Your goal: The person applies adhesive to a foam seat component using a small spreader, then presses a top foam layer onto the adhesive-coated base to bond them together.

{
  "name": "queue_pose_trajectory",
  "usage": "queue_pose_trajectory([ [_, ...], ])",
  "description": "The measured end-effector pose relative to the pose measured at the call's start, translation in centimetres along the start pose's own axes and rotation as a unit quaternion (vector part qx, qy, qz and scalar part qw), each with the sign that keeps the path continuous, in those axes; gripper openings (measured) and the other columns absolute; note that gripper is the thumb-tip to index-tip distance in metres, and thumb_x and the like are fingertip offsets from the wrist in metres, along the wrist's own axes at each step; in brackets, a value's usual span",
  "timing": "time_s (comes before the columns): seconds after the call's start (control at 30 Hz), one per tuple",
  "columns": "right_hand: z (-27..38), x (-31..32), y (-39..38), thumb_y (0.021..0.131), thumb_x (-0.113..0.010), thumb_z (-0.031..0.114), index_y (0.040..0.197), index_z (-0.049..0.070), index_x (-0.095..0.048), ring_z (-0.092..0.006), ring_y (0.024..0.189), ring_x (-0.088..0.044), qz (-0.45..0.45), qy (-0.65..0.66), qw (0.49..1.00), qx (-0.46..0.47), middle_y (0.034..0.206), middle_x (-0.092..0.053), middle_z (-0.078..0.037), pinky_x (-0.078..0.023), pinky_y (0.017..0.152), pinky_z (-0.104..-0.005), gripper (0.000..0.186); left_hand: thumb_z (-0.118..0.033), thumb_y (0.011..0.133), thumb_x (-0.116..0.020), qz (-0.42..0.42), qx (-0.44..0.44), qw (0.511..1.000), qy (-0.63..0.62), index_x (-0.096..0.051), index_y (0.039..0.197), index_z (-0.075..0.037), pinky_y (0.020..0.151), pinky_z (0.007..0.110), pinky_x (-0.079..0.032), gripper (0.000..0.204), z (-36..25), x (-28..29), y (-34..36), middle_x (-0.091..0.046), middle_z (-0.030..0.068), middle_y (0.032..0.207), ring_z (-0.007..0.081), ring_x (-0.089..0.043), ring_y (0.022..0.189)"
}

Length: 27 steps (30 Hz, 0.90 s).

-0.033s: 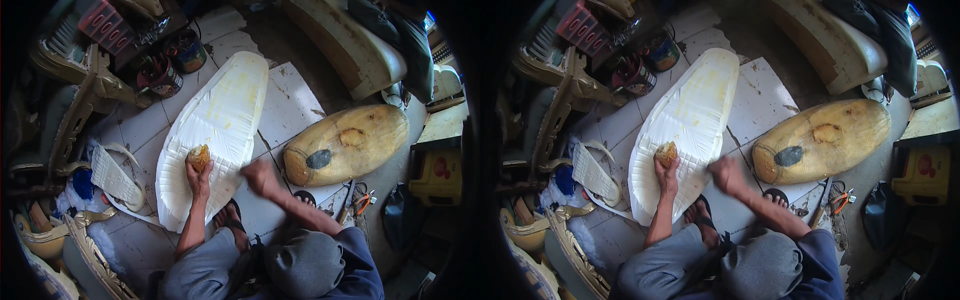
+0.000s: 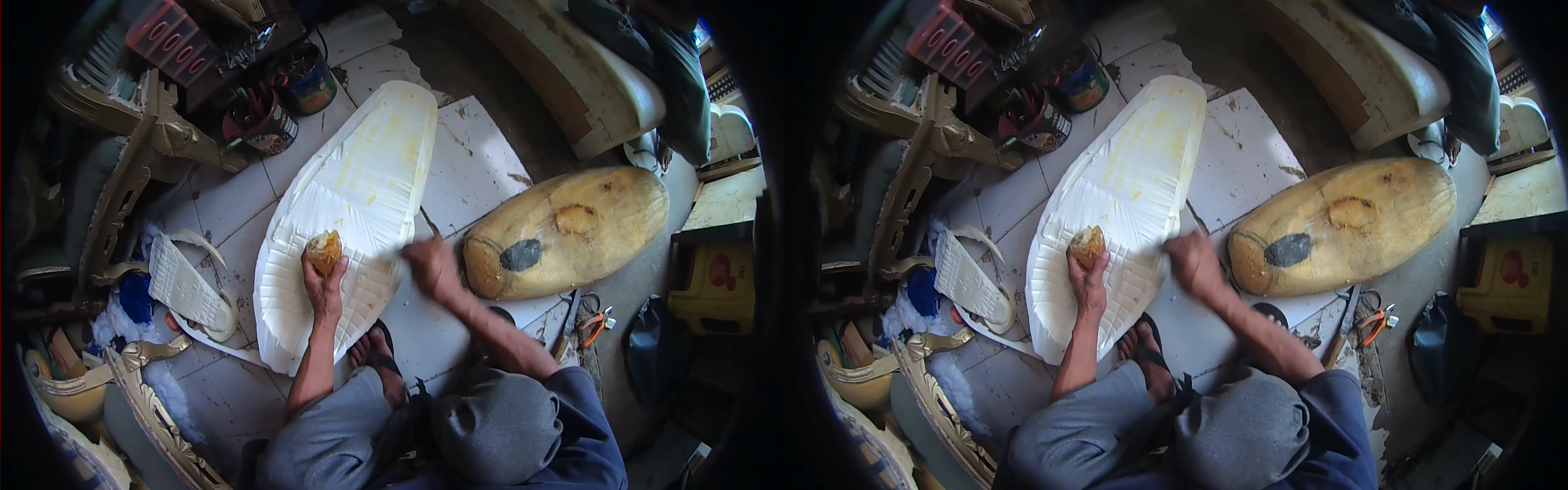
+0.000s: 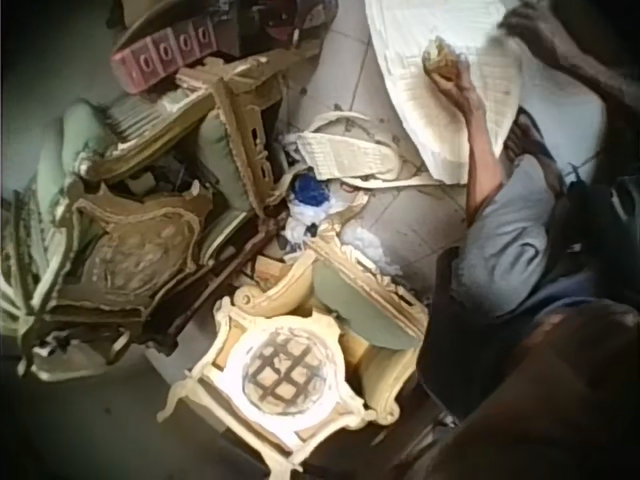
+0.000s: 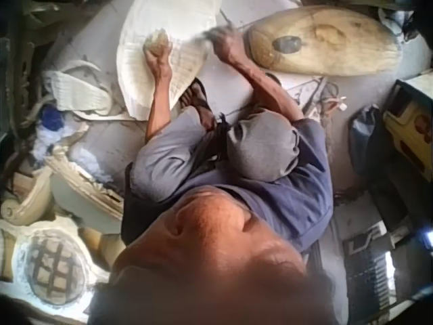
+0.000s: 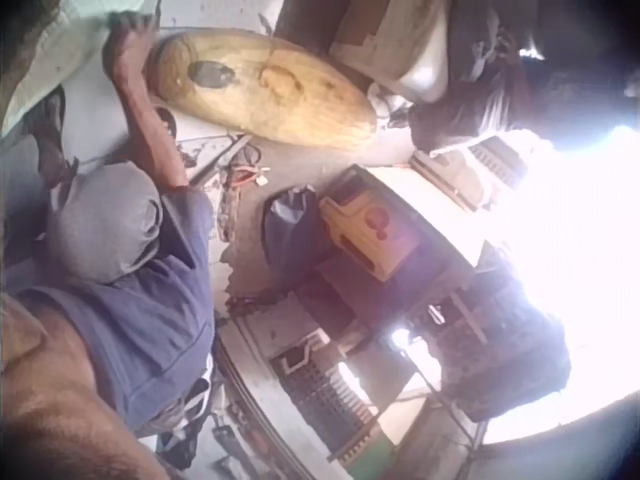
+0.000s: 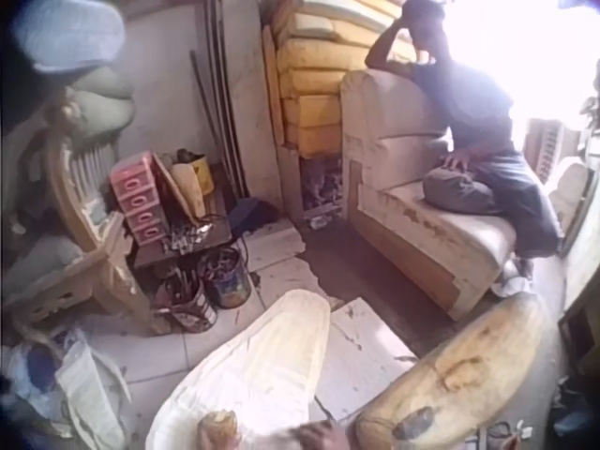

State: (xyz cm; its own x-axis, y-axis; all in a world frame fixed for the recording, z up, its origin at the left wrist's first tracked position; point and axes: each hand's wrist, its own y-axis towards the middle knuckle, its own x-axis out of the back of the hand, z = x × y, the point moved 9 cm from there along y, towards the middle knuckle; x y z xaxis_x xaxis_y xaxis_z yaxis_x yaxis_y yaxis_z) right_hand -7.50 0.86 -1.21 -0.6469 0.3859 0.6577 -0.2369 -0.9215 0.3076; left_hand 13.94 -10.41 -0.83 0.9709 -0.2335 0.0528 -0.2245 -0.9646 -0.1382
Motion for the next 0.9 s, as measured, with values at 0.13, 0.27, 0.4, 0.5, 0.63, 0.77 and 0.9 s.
queue_pose_trajectory([
  [0.13,-3.9,3.7,3.1,0.082,-0.066,0.007,0.095,0.009,-0.074,-0.0319,0.082,-0.06,-0.092,-0.106,0.989,-0.038,0.09,-0.071,-0.009,-0.047,0.074,-0.0446,0.016,-0.016,0.09,-0.079,0.016,-0.003,0.999,-0.034,-0.048,0.138,-0.001,0.105,0.034,-0.043,0.06,0.7,-0.6,0.1,-0.057,0.0094,0.127,0.0201,-0.055,0.116],
  [0.27,2.2,-3.5,-6.4,0.075,-0.063,0.004,0.092,0.008,-0.072,-0.033,0.078,-0.059,0.051,-0.02,0.998,0.029,0.082,-0.065,-0.011,-0.047,0.073,-0.0462,0.02,-0.017,0.09,-0.079,0.017,0.003,1.0,-0.02,-0.047,0.14,-0.001,0.106,0.034,-0.043,0.061,0.9,-0.8,-0.2,-0.056,0.0096,0.128,0.0205,-0.055,0.117],
  [0.4,3.6,-2.3,-3.8,0.077,-0.064,0.004,0.092,0.009,-0.073,-0.0335,0.085,-0.061,0.043,0.057,0.997,0.003,0.088,-0.068,-0.012,-0.049,0.079,-0.0463,0.018,-0.016,0.089,-0.08,0.005,0.001,1.0,-0.008,-0.046,0.141,-0.002,0.105,0.034,-0.043,0.063,0.6,0.9,0.3,-0.056,0.0095,0.129,0.0201,-0.054,0.118],
  [0.5,0.3,4.1,4.0,0.08,-0.062,0.005,0.094,0.006,-0.072,-0.0358,0.086,-0.062,-0.152,-0.043,0.985,-0.069,0.093,-0.07,-0.015,-0.05,0.08,-0.0463,0.017,-0.013,0.089,-0.079,0.001,0.013,0.999,-0.035,-0.046,0.143,-0.003,0.105,0.033,-0.043,0.064,1.4,2.4,1.0,-0.056,0.0088,0.131,0.0207,-0.054,0.12],
  [0.63,-8.2,-1.1,-1.5,0.076,-0.057,0.009,0.093,0.002,-0.066,-0.0396,0.095,-0.06,-0.002,-0.106,0.993,-0.061,0.097,-0.066,-0.018,-0.052,0.082,-0.05,0.02,-0.005,0.09,-0.074,0.036,0.024,0.996,-0.08,-0.041,0.149,-0.003,0.11,0.037,-0.042,0.067,5.4,-1.7,0.6,-0.052,0.0094,0.139,0.024,-0.053,0.127],
  [0.77,0.6,-7.6,-7.5,0.08,-0.066,0.016,0.088,0.001,-0.07,-0.0397,0.09,-0.068,0.129,0.144,0.98,-0.045,0.093,-0.071,-0.02,-0.054,0.077,-0.0492,0.017,-0.003,0.09,-0.072,0.002,0.028,0.998,-0.054,-0.033,0.155,-0.001,0.116,0.039,-0.037,0.076,5.0,0.6,-0.2,-0.045,0.0142,0.15,0.0276,-0.048,0.135],
  [0.9,0.2,-1.5,-5.8,0.092,-0.064,0.019,0.108,0.005,-0.076,-0.0357,0.094,-0.071,0.172,0.209,0.951,-0.152,0.101,-0.073,-0.018,-0.055,0.084,-0.0449,0.025,-0.005,0.09,-0.07,0.013,0.036,0.996,-0.078,-0.031,0.156,-0.002,0.117,0.039,-0.034,0.076,2.3,0.0,0.3,-0.043,0.0149,0.151,0.0284,-0.047,0.135],
])
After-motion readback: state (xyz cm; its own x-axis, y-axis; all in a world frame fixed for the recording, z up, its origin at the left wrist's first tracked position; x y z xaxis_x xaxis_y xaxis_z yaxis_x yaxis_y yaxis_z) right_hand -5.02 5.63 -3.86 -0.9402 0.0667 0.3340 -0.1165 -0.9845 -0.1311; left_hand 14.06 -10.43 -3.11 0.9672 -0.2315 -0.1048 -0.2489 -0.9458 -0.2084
